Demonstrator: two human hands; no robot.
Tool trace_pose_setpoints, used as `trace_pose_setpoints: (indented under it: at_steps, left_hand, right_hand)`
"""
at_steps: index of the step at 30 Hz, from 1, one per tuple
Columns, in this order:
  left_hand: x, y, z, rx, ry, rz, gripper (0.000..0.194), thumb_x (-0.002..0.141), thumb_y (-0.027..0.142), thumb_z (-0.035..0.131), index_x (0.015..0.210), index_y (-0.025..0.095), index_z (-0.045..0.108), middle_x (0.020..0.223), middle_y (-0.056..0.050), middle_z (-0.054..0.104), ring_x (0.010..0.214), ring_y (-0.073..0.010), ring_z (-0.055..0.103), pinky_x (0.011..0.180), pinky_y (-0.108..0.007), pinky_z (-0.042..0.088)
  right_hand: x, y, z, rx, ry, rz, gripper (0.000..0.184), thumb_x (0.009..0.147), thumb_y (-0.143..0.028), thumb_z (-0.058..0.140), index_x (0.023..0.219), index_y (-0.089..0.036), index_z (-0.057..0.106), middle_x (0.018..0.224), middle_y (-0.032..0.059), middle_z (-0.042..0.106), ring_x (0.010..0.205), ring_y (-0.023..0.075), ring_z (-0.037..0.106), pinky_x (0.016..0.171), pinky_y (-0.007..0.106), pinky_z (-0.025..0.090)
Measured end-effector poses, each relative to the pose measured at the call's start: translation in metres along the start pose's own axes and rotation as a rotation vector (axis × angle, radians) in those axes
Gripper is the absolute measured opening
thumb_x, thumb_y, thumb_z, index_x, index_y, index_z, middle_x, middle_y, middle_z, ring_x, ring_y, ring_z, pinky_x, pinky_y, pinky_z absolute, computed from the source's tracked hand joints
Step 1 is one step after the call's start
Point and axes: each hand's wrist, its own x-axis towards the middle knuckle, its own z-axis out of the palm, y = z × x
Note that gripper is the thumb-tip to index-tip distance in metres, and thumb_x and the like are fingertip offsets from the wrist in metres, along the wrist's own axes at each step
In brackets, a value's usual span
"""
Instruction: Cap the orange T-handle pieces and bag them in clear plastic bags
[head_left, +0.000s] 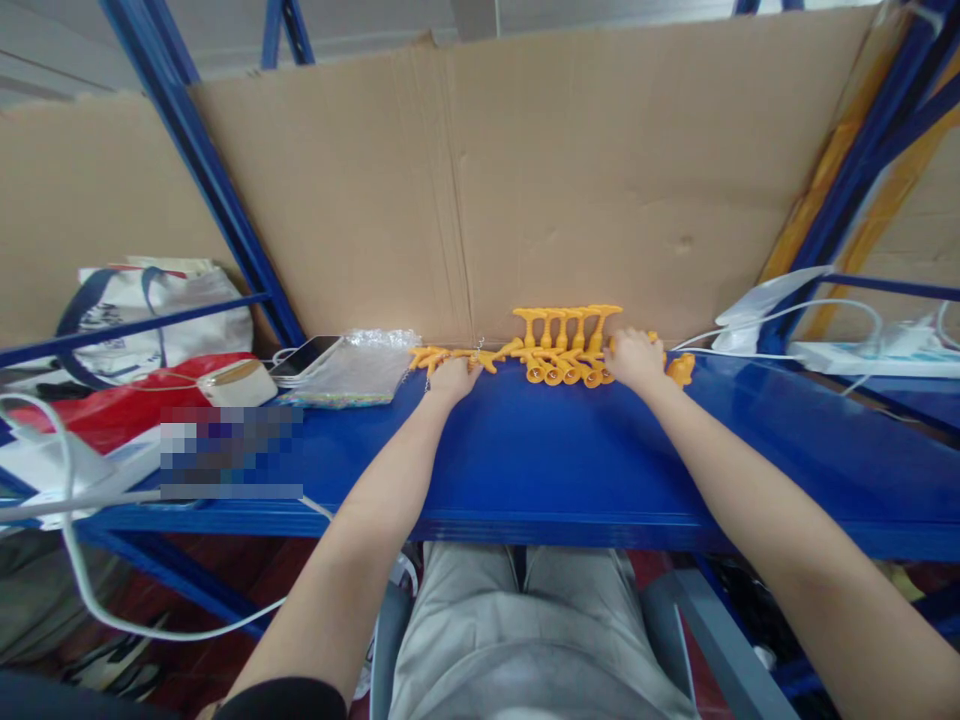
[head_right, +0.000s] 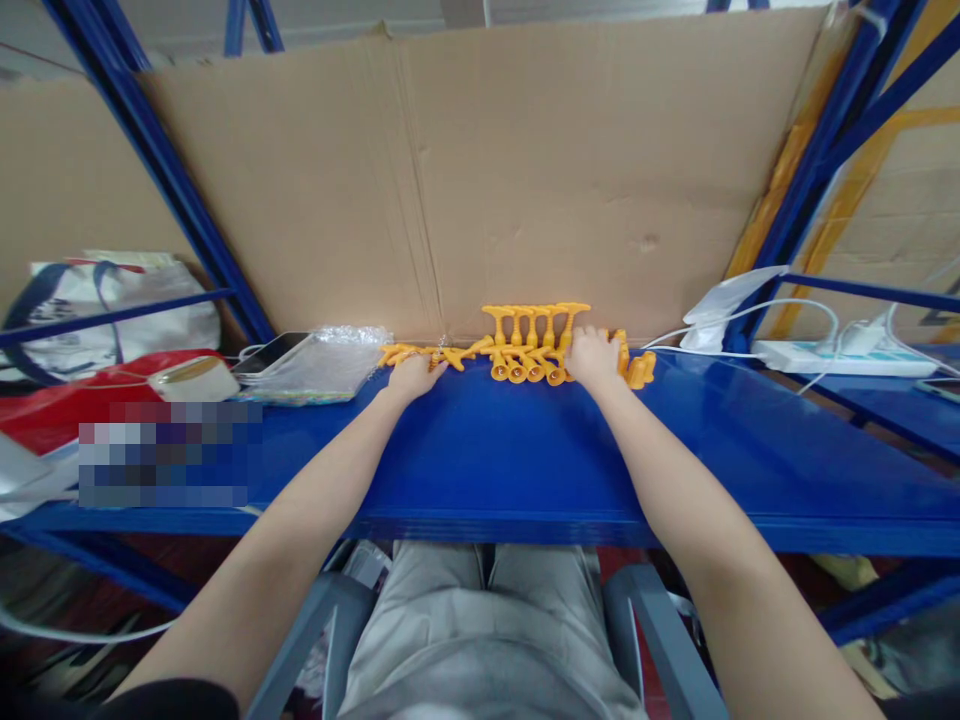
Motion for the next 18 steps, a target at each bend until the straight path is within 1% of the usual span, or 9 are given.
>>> trace_pose_setpoints:
  at_steps: [2, 5, 7, 9, 12, 14, 16, 18]
  left_hand:
    - [-0.001, 0.001, -0.002, 0.003, -0.016, -0.007, 0.045, 0.097, 0.043, 0.042, 0.118, 0.011, 0.067, 0.123, -0.016, 0.068, 0.115, -0.0260, 0.064, 0.096, -0.031, 0.049]
    - [-0.003, 0.002, -0.005, 0.003, -0.037, -0.023, 0.045, 0.096, 0.044, 0.045, 0.116, 0.012, 0.068, 0.121, -0.016, 0.069, 0.114, -0.0267, 0.064, 0.095, -0.031, 0.050]
    - [-0.004, 0.003, -0.006, -0.009, -0.045, -0.030, 0.045, 0.095, 0.044, 0.045, 0.117, 0.013, 0.068, 0.120, -0.015, 0.070, 0.114, -0.0272, 0.065, 0.095, -0.032, 0.050]
    - [-0.005, 0.004, -0.007, -0.023, -0.056, -0.027, 0.043, 0.094, 0.043, 0.046, 0.117, 0.014, 0.069, 0.119, -0.015, 0.070, 0.113, -0.0274, 0.065, 0.095, -0.032, 0.050]
    - [-0.004, 0.004, -0.006, -0.025, -0.075, -0.013, 0.042, 0.093, 0.042, 0.047, 0.118, 0.016, 0.069, 0.118, -0.014, 0.071, 0.112, -0.0276, 0.065, 0.093, -0.033, 0.051]
    - [-0.004, 0.005, -0.005, -0.016, -0.087, -0.006, 0.043, 0.093, 0.042, 0.047, 0.117, 0.016, 0.070, 0.118, -0.014, 0.071, 0.113, -0.0276, 0.065, 0.092, -0.032, 0.051]
    - [-0.003, 0.006, -0.004, -0.010, -0.094, -0.004, 0.041, 0.092, 0.042, 0.048, 0.117, 0.017, 0.071, 0.117, -0.013, 0.072, 0.112, -0.0275, 0.065, 0.090, -0.031, 0.052]
    - [-0.003, 0.006, -0.004, -0.011, -0.096, 0.000, 0.037, 0.091, 0.040, 0.050, 0.111, 0.019, 0.073, 0.113, -0.011, 0.073, 0.111, -0.0274, 0.066, 0.089, -0.031, 0.052]
  right_hand:
    - [0.003, 0.012, -0.002, -0.032, 0.018, 0.097, 0.040, 0.092, -0.021, 0.039, 0.122, -0.005, 0.060, 0.126, 0.0244, 0.061, 0.120, 0.0338, 0.053, 0.096, 0.048, 0.039]
    - [0.006, 0.028, 0.001, -0.070, 0.015, 0.208, 0.041, 0.092, -0.023, 0.041, 0.122, -0.004, 0.060, 0.126, 0.0265, 0.059, 0.121, 0.0355, 0.052, 0.097, 0.052, 0.038]
    - [0.007, 0.037, 0.006, -0.091, -0.010, 0.259, 0.042, 0.091, -0.023, 0.042, 0.124, -0.004, 0.059, 0.129, 0.0266, 0.058, 0.123, 0.0361, 0.051, 0.099, 0.055, 0.036]
    - [0.009, 0.042, 0.013, -0.091, -0.067, 0.298, 0.044, 0.088, -0.021, 0.044, 0.128, -0.005, 0.057, 0.129, 0.0258, 0.058, 0.124, 0.0360, 0.052, 0.100, 0.058, 0.034]
    - [0.011, 0.045, 0.020, -0.070, -0.147, 0.326, 0.050, 0.085, -0.018, 0.046, 0.133, -0.006, 0.054, 0.127, 0.0255, 0.061, 0.122, 0.0360, 0.055, 0.101, 0.063, 0.032]
    - [0.012, 0.045, 0.021, -0.064, -0.179, 0.319, 0.052, 0.084, -0.017, 0.046, 0.135, -0.006, 0.053, 0.124, 0.0254, 0.062, 0.122, 0.0362, 0.056, 0.102, 0.065, 0.031]
    - [0.012, 0.042, 0.020, -0.064, -0.209, 0.296, 0.052, 0.083, -0.016, 0.046, 0.134, -0.006, 0.054, 0.120, 0.0246, 0.065, 0.121, 0.0359, 0.057, 0.104, 0.066, 0.030]
    - [0.013, 0.040, 0.018, -0.062, -0.228, 0.267, 0.048, 0.082, -0.017, 0.048, 0.129, -0.007, 0.058, 0.116, 0.0235, 0.067, 0.118, 0.0358, 0.060, 0.106, 0.067, 0.027]
